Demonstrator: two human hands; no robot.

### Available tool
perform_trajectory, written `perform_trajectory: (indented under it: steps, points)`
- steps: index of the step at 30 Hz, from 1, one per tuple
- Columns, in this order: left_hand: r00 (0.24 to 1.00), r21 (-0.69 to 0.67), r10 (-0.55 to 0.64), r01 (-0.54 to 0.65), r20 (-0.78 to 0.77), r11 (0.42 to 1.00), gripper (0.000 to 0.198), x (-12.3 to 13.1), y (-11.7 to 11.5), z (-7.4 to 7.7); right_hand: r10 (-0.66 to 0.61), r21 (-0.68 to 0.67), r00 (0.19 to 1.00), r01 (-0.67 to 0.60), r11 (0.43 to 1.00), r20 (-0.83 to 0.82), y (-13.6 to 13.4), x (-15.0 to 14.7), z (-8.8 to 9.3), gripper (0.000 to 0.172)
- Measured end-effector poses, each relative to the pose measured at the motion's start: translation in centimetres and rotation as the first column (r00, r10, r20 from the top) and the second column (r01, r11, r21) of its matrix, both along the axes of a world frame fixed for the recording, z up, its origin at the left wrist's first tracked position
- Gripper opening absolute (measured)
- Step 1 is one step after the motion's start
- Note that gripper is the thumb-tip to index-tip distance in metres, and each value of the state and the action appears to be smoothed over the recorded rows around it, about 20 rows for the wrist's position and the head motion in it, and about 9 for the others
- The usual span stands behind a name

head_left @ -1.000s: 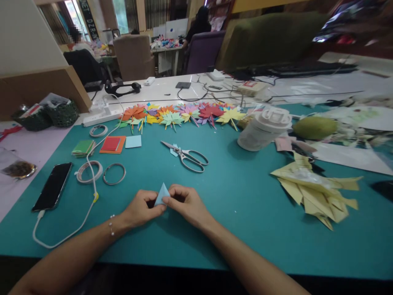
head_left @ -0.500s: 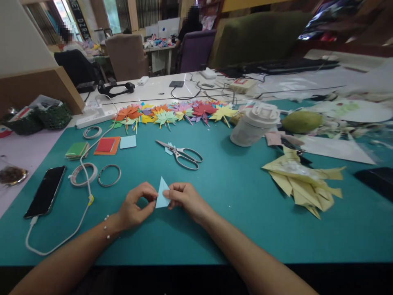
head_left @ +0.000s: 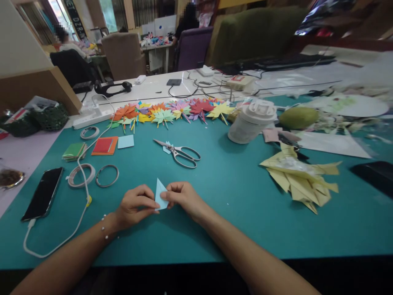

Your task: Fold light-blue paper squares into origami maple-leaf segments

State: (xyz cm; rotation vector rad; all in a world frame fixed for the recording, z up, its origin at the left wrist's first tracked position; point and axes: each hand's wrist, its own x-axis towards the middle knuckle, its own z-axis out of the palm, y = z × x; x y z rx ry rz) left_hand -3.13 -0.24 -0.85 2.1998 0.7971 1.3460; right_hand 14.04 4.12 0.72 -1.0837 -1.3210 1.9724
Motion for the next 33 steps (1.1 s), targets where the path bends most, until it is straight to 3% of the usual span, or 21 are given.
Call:
perform_trajectory:
  steps: [10, 16, 22, 29, 33]
  points:
    - [1.000, -0.028, -0.006, 0.007, 0.018, 1.000, 0.004, 0.10, -0.15, 0.17, 0.007, 0.033, 1.000, -0.008, 0.999, 0.018, -0.06, 0.00, 0.02, 0.032]
    - [0.993, -0.194, 0.064, -0.044, 0.101, 0.980, 0.005, 0.47, -0.32, 0.27, -0.007, 0.093, 0.999, 0.004, 0.996, 0.038, -0.14, 0.00, -0.07, 0.034]
    - [0.967, -0.424, 0.160, -0.064, 0.196, 0.903, 0.012, 0.64, -0.43, -0.49, -0.078, 0.282, 0.994, 0.055, 0.958, 0.071, -0.51, -0.01, 0.16, 0.035]
    - [0.971, -0.323, 0.184, -0.128, 0.152, 0.938, 0.009, 0.70, -0.33, -0.11, -0.147, 0.525, 0.980, 0.057, 0.849, 0.131, -0.99, -0.21, 0.18, 0.025]
    - [0.964, -0.327, 0.232, -0.179, 0.132, 0.928, 0.011, 0.78, -0.37, 0.12, -0.058, 0.365, 0.994, 0.019, 0.931, 0.097, -0.85, -0.20, 0.11, 0.025]
